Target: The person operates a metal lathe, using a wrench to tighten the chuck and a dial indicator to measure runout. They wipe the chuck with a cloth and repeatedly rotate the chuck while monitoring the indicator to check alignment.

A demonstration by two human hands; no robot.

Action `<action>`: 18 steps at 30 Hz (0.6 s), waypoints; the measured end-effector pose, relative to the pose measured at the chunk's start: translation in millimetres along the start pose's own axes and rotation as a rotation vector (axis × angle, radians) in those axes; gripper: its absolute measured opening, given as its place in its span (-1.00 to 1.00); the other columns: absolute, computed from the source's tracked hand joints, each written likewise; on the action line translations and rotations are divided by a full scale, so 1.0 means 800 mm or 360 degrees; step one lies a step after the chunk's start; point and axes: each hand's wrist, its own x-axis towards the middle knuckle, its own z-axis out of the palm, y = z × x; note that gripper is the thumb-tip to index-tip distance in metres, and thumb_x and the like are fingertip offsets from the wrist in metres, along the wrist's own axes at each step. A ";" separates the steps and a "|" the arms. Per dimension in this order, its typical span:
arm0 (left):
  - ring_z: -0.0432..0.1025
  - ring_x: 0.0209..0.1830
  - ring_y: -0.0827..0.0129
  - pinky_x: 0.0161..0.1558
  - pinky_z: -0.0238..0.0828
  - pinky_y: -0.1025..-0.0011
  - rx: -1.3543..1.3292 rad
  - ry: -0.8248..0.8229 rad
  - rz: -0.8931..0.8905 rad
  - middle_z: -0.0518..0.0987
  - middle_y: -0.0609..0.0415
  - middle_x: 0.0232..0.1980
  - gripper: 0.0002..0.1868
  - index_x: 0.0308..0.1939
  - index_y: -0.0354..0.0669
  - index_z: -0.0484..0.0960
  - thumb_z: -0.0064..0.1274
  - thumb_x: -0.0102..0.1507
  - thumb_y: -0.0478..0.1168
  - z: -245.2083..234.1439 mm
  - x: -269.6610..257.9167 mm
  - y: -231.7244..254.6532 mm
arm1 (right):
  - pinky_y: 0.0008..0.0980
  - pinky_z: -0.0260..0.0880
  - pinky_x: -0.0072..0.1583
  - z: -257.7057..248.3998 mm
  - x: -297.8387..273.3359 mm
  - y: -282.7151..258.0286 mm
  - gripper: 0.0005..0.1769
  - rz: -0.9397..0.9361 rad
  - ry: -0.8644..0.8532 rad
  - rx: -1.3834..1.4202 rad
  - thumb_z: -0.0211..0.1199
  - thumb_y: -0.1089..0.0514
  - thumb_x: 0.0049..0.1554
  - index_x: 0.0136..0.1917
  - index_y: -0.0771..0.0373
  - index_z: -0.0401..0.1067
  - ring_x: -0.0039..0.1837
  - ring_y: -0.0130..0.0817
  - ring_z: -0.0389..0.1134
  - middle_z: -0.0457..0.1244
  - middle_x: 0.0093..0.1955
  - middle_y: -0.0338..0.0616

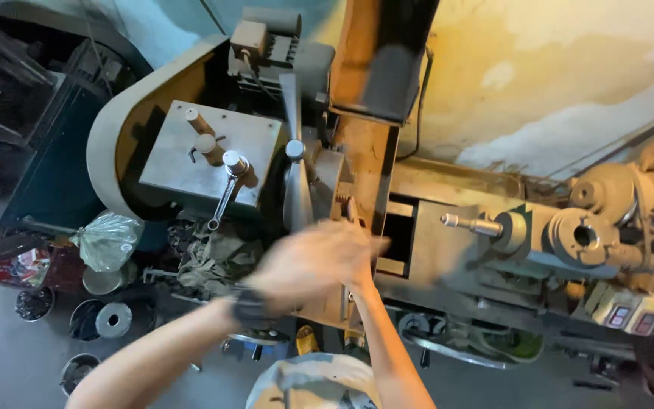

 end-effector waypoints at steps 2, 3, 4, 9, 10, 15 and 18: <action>0.60 0.15 -0.11 0.16 0.52 0.15 0.0070 0.0170 -0.0186 0.51 -0.06 0.31 -0.39 0.25 -0.01 0.43 -0.12 0.08 -0.32 -0.032 -0.081 -0.080 | -0.22 0.19 0.43 -0.006 0.007 -0.002 -0.02 0.0010 -0.0046 -0.0069 0.48 0.05 0.02 0.57 0.32 0.09 0.50 -0.11 0.23 0.21 0.46 0.11; 0.60 0.15 -0.11 0.16 0.52 0.15 0.0071 0.0171 -0.0179 0.51 -0.06 0.31 -0.39 0.25 -0.01 0.43 -0.12 0.08 -0.32 -0.039 -0.066 -0.126 | -0.22 0.19 0.43 -0.007 0.010 -0.005 -0.02 0.0008 -0.0039 -0.0066 0.48 0.05 0.02 0.57 0.32 0.09 0.50 -0.11 0.23 0.21 0.46 0.11; 0.52 0.15 -0.23 0.16 0.45 0.05 -0.0189 0.0452 -0.0620 0.53 -0.25 0.23 -0.57 0.25 -0.27 0.46 -0.17 0.30 -0.30 -0.045 -0.052 -0.171 | -0.21 0.18 0.43 -0.008 0.012 -0.007 0.01 0.0038 -0.0041 -0.0060 0.51 0.04 0.00 0.58 0.32 0.10 0.51 -0.10 0.22 0.21 0.47 0.12; 0.51 -0.23 -0.19 -0.17 0.46 -0.04 0.0477 0.0432 -0.0717 0.59 -0.37 -0.17 -0.45 -0.04 -0.53 0.60 0.07 0.28 0.04 0.115 0.134 -0.319 | -0.20 0.15 0.47 -0.002 0.008 0.006 0.00 0.0062 -0.0057 0.0096 0.52 0.02 0.01 0.57 0.33 0.12 0.55 -0.10 0.17 0.18 0.50 0.11; 0.51 -0.27 -0.12 -0.23 0.46 -0.01 0.0440 0.0337 -0.0599 0.58 -0.28 -0.22 -0.55 -0.08 -0.44 0.59 0.06 0.29 0.00 0.120 0.186 -0.262 | -0.19 0.14 0.48 0.002 0.005 0.008 -0.02 0.0024 -0.0035 0.0144 0.51 0.02 0.03 0.57 0.33 0.13 0.55 -0.10 0.17 0.19 0.51 0.11; 0.52 -0.44 0.19 -0.48 0.43 0.12 0.0276 -0.0026 -0.0099 0.56 0.05 -0.43 -0.91 -0.24 -0.08 0.55 0.03 0.33 -0.18 0.109 0.161 0.013 | -0.16 0.10 0.50 0.010 -0.006 0.019 -0.04 -0.0010 0.0028 0.0127 0.50 0.03 0.04 0.57 0.34 0.14 0.54 -0.10 0.18 0.19 0.52 0.11; 0.55 -0.27 0.19 -0.17 0.49 0.16 -0.0219 -0.0579 -0.0016 0.58 0.03 -0.21 -0.51 0.33 -0.20 0.50 0.04 0.31 -0.17 -0.037 0.027 0.036 | -0.15 0.13 0.49 0.005 -0.003 0.026 -0.03 -0.0042 0.0011 0.0029 0.49 0.02 0.06 0.58 0.32 0.10 0.54 -0.07 0.17 0.17 0.53 0.13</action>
